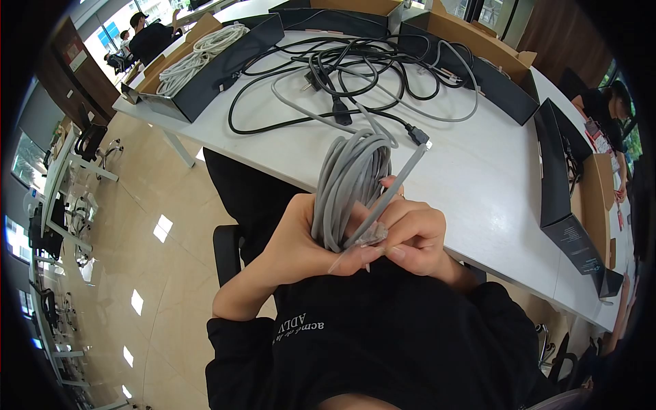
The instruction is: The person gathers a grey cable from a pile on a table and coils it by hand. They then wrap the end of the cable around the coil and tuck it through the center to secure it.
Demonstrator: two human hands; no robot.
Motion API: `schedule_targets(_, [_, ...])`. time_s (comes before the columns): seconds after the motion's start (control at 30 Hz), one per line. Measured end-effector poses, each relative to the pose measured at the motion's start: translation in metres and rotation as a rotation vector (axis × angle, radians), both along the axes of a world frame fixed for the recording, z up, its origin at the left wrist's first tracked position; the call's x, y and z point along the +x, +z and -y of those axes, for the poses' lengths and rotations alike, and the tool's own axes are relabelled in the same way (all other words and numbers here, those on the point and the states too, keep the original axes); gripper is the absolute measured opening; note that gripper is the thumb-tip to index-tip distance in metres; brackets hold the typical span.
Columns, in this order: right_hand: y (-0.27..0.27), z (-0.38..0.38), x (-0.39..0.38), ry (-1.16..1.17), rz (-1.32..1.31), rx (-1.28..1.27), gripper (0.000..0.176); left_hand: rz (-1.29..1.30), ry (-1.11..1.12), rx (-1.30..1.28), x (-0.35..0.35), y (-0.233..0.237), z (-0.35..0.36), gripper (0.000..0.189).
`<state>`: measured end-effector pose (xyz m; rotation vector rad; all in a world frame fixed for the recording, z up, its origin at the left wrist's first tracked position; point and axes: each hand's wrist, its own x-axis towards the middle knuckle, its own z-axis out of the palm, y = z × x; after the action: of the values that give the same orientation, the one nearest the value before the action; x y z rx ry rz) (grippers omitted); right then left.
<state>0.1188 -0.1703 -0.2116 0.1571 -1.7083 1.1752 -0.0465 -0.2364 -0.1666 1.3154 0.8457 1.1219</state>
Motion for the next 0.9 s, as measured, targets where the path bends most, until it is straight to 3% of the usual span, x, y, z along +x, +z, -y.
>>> schedule_targets(0.9, [0.0016, -0.0023, -0.0008, 0.054, 0.008, 0.036, 0.004, -0.032, 0.055, 0.036, 0.0013, 0.0009, -0.0011, 0.021])
